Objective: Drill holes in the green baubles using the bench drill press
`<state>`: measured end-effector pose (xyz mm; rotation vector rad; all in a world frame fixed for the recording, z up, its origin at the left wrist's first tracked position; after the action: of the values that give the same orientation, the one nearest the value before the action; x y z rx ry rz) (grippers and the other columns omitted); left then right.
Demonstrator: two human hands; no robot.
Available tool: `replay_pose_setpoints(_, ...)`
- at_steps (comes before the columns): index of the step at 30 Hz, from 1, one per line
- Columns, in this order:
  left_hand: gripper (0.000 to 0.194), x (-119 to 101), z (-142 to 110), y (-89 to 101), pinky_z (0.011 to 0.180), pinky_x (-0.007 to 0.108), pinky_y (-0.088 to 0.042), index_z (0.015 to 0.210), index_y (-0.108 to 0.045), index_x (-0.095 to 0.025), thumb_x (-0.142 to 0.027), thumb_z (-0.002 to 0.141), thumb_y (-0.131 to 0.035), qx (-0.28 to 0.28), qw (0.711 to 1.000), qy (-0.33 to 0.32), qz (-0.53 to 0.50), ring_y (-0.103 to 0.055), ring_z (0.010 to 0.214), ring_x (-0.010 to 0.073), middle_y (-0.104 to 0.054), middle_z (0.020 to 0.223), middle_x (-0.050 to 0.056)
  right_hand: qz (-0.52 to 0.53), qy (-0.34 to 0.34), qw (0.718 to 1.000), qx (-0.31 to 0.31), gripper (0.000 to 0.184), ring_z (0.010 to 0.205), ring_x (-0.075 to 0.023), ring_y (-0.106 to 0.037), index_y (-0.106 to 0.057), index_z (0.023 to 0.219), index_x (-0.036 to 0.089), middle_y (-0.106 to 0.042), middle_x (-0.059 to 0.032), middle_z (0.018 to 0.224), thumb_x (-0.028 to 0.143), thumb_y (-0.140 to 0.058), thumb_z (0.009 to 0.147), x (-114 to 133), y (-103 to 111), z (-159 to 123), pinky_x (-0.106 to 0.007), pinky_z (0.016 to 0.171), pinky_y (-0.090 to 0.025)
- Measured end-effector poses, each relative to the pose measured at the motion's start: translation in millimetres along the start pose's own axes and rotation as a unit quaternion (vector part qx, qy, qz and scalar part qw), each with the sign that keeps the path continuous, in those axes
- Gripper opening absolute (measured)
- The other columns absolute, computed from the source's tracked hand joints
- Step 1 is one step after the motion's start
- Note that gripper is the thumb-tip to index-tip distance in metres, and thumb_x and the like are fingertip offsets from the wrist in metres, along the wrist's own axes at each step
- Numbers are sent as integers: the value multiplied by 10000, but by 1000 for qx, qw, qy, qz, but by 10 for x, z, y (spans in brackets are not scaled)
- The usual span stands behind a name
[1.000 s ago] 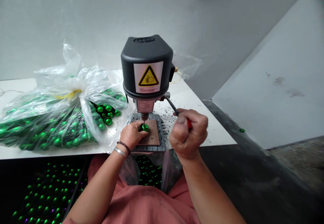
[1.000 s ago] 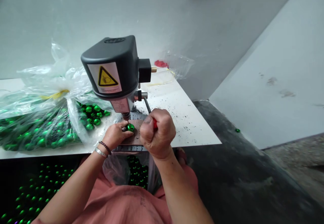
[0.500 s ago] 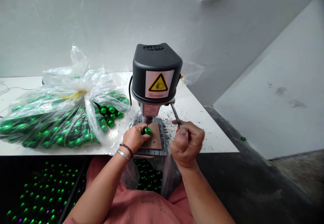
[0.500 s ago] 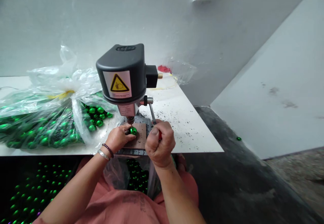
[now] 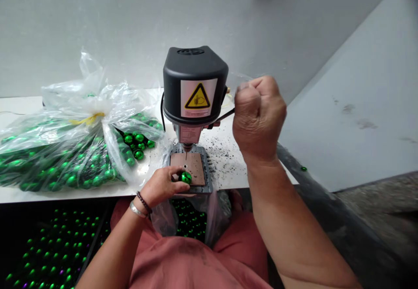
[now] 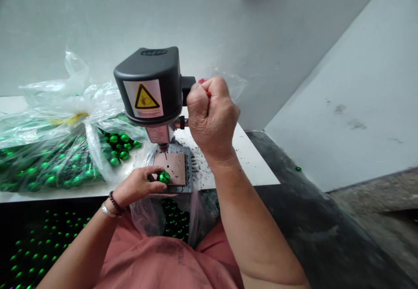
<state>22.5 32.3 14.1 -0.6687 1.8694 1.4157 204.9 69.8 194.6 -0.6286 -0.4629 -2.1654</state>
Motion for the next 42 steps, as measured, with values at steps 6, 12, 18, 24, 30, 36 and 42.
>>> replay_pose_setpoints(6,412,197,-59,95,540,208,-423,921,-645,-148,-489,691,-627,-54,936,107,-330,-542,607,101,-648,822,44,18,-9,1000,2,265,584,-38,-405,-413,671,168,-407,45,597,380,-384,827,-18,-9,-34,-207,614,-353)
replay_pose_setpoints(12,339,340,-2,27,577,258,-506,685,-540,-127,-400,857,-438,-104,748,191,-627,-573,622,124,-569,658,40,27,-14,999,10,275,555,-23,-387,-424,690,158,-389,59,599,384,-360,835,-35,-28,-34,-197,611,-347)
replay_pose_setpoints(18,142,387,-9,41,778,290,-527,790,-608,-86,4,718,-524,-118,761,163,-617,-615,726,119,-619,749,50,24,-3,1000,1,269,582,-21,-353,-403,672,153,-376,59,595,356,-358,843,-13,-20,-3,-183,604,-302)
replay_pose_setpoints(24,224,382,49,5,516,166,-454,877,-618,-110,-185,676,-681,-100,837,136,-520,-589,628,85,-614,756,25,31,-51,997,55,294,562,-19,-279,-327,615,166,-288,72,550,355,-384,833,-97,-184,186,-182,584,-259)
replay_pose_setpoints(30,403,352,217,21,436,156,-326,970,-620,-120,-318,630,-702,-111,921,108,-356,-488,506,55,-569,606,-24,0,-77,995,64,344,544,-44,-189,-235,563,182,-215,64,544,329,-398,828,-172,-299,328,-207,537,-212)
replay_pose_setpoints(36,407,344,356,12,452,189,-361,1003,-640,-146,-298,626,-659,-112,954,121,-252,-511,485,74,-634,668,-9,-3,-100,992,77,352,560,-63,-177,-223,557,189,-211,59,545,297,-422,827,-197,-319,339,-218,542,-210)
replay_pose_setpoints(42,459,341,423,18,632,241,-462,1067,-644,-179,-313,629,-666,-123,981,100,-112,-597,695,138,-688,836,27,32,-78,995,56,346,564,-58,-178,-218,577,193,-210,60,558,361,-390,826,-215,-312,324,-212,546,-210)
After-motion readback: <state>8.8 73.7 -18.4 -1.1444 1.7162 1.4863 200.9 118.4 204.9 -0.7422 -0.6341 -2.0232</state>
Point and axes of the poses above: each hand's wrist, its own z-axis towards the middle knuckle, its own y-axis out of the back of the hand, x = y × z, the point moved 7 cm from there along z, towards the middle knuckle
